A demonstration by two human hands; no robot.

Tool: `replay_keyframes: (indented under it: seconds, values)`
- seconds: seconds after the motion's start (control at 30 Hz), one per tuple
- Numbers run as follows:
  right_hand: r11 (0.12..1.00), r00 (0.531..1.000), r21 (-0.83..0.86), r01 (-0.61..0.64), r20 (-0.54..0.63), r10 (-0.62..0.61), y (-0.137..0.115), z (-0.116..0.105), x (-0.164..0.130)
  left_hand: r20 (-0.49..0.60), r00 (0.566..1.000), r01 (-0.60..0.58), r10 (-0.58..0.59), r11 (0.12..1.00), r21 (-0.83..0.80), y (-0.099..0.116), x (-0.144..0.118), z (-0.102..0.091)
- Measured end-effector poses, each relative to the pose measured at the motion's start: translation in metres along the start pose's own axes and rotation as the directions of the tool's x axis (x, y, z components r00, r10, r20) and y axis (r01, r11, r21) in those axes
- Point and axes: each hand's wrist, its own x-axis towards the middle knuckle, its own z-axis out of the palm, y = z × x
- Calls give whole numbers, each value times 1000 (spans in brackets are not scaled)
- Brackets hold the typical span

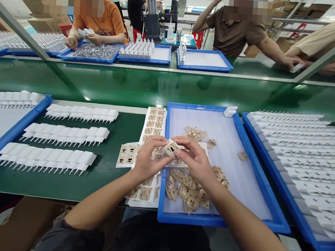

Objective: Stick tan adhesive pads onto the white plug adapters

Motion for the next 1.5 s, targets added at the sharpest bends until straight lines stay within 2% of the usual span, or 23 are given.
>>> replay_keyframes:
  seconds: [0.47, 0.7, 0.83, 0.93, 1.0, 1.07, 1.13, 1.17, 1.2, 1.23, 1.3, 1.37, 1.43, 1.5]
  values:
    - [980, 997, 198, 23, -73, -8, 10, 10, -2, 24, 963, -267, 267, 954, 139, 3, -3, 6]
    - [973, 997, 231, -18, -69, 35, 11, 8, -1, 28, 974, -225, 224, 969, 102, 0, -4, 6]
    - [977, 999, 210, -46, -7, 49, 8, 2, -1, 14, 982, -190, 190, 980, 58, -1, -3, 6]
    - [996, 1000, 89, -23, 9, 22, 3, -4, 0, 38, 984, -176, 175, 983, 42, 1, -2, 5]
    - [994, 997, -89, 63, -40, -67, 0, -7, -1, 63, 985, -164, 162, 986, 27, 3, -2, 4]
    - [920, 966, -328, 216, -67, -251, -2, -9, -2, 76, 991, -113, 112, 994, 8, 5, -1, 4]
    - [774, 900, -506, 381, 10, -436, -5, -11, -3, 77, 997, -27, 28, 1000, -10, 5, -1, 4]
    - [718, 873, -539, 441, 71, -482, -6, -13, -4, 77, 997, 23, -21, 999, -23, 4, -1, 4]
    - [701, 861, -531, 476, 118, -494, -8, -16, -3, 80, 994, 73, -69, 996, -45, 3, -2, 3]
    - [729, 870, -495, 472, 132, -474, -9, -20, -2, 88, 990, 119, -113, 990, -74, 2, -2, 3]
    - [839, 932, -419, 347, 58, -357, -11, -34, 3, 108, 974, 211, -197, 968, -135, -2, -4, 2]
    - [896, 973, -420, 146, -105, -208, -11, -54, 10, 127, 959, 274, -255, 947, -168, -6, -3, 0]
    - [838, 966, -543, -51, -241, -97, -8, -78, 17, 135, 949, 303, -284, 940, -154, -8, 0, -2]
    - [657, 953, -717, -233, -303, 7, -2, -101, 21, 149, 947, 303, -286, 946, -111, -8, 6, -6]
